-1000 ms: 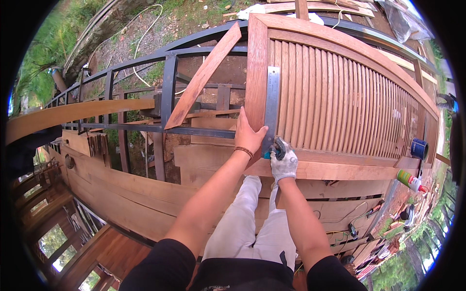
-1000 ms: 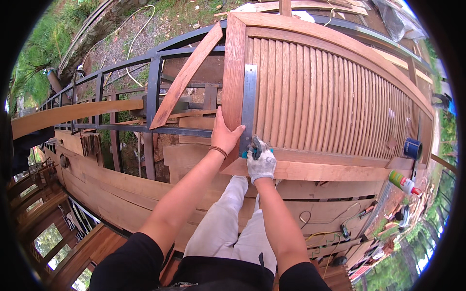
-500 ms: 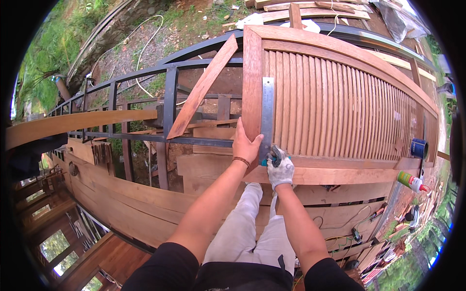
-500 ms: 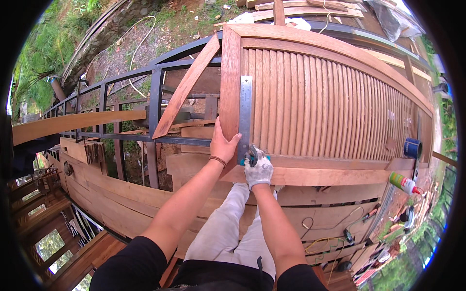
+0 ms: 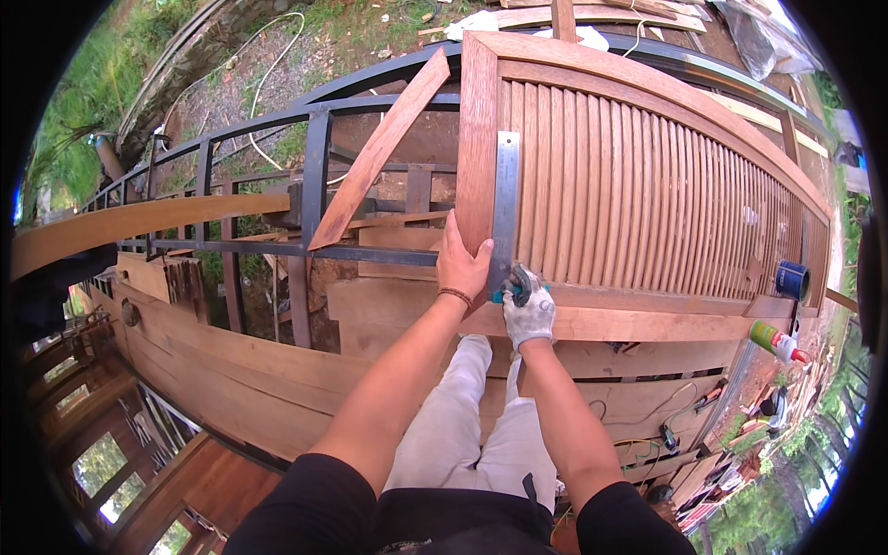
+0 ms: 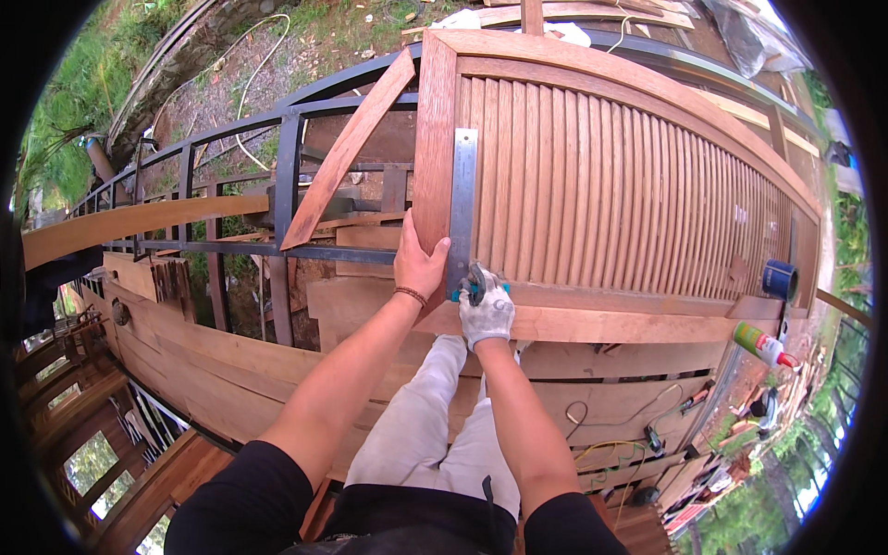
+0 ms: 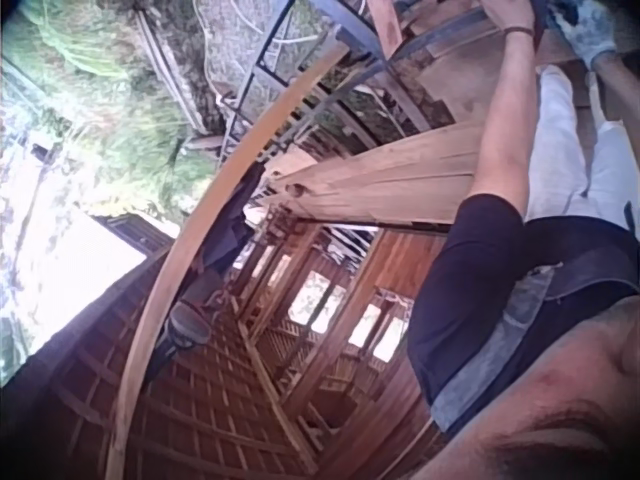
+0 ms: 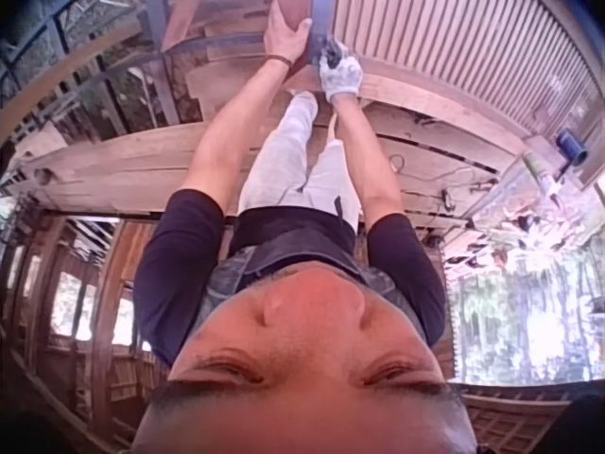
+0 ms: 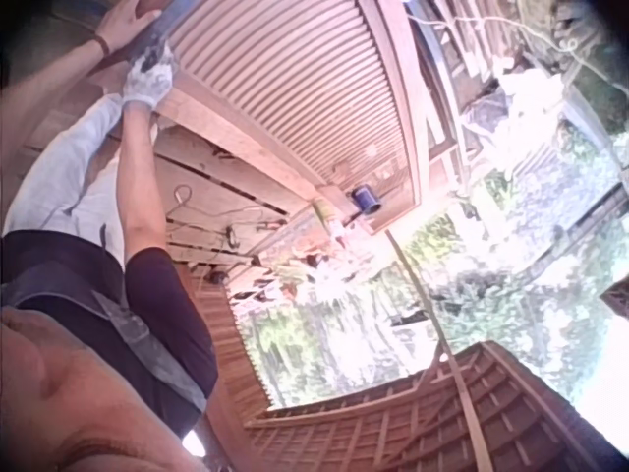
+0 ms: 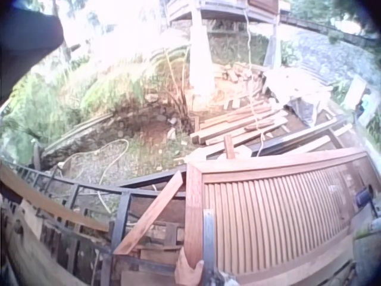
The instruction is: The person assembles a wooden louvered door by applying glue to the frame, positioning wooden slats, and securing them with a nail gun. They use a square to ensure alignment and apply a finish to the assembled door.
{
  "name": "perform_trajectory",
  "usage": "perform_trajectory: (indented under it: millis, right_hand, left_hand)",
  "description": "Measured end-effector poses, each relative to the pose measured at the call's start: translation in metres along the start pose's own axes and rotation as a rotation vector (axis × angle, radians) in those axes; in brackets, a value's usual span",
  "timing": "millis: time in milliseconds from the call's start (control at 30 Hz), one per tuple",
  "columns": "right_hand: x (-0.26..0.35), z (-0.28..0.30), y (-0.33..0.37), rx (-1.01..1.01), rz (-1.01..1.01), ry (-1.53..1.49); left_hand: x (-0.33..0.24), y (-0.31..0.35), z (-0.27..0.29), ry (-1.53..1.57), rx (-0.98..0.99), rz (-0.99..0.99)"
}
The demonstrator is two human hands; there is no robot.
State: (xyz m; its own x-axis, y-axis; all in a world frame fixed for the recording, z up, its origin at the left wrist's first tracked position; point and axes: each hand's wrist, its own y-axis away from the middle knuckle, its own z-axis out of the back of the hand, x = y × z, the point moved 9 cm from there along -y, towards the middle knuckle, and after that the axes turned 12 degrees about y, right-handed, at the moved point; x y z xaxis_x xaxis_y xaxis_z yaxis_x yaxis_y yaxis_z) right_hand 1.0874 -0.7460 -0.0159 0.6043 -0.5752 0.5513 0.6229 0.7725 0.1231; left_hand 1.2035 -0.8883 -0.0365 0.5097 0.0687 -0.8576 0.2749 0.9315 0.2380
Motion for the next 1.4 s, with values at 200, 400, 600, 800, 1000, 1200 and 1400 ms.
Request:
perform_trajectory:
  millis: [200, 400, 600, 800, 1000, 1200, 1400]
  right_hand:
    - [-0.005, -0.001, -0.007, 0.136, 0.035, -0.076]
    - [0.001, 0.003, -0.003, 0.204, 0.086, 0.064]
    - [-0.015, -0.009, -0.024, 0.331, -0.301, -0.088]
    - [-0.009, -0.011, -0.039, 0.422, -0.361, 0.036]
    - [-0.001, -0.003, -0.053, 0.524, -0.376, 0.033]
    - [0.003, -0.004, -0.055, 0.482, -0.362, 0.004]
    - [-0.031, -0.003, -0.066, 0.445, -0.387, -0.087]
  left_hand:
    - [0.0, -0.003, -0.002, 0.039, 0.03, -0.013]
    - [-0.005, 0.0, 0.001, -0.018, 0.009, 0.02]
    - [-0.006, 0.001, -0.002, -0.047, -0.013, -0.011]
    - [-0.005, 0.0, -0.001, -0.041, -0.019, -0.009]
    - [-0.012, 0.003, -0.001, -0.115, -0.042, -0.007]
    - [-0.007, 0.005, 0.002, -0.117, -0.101, 0.007]
    - [-0.008, 0.005, 0.007, -0.053, -0.098, 0.043]
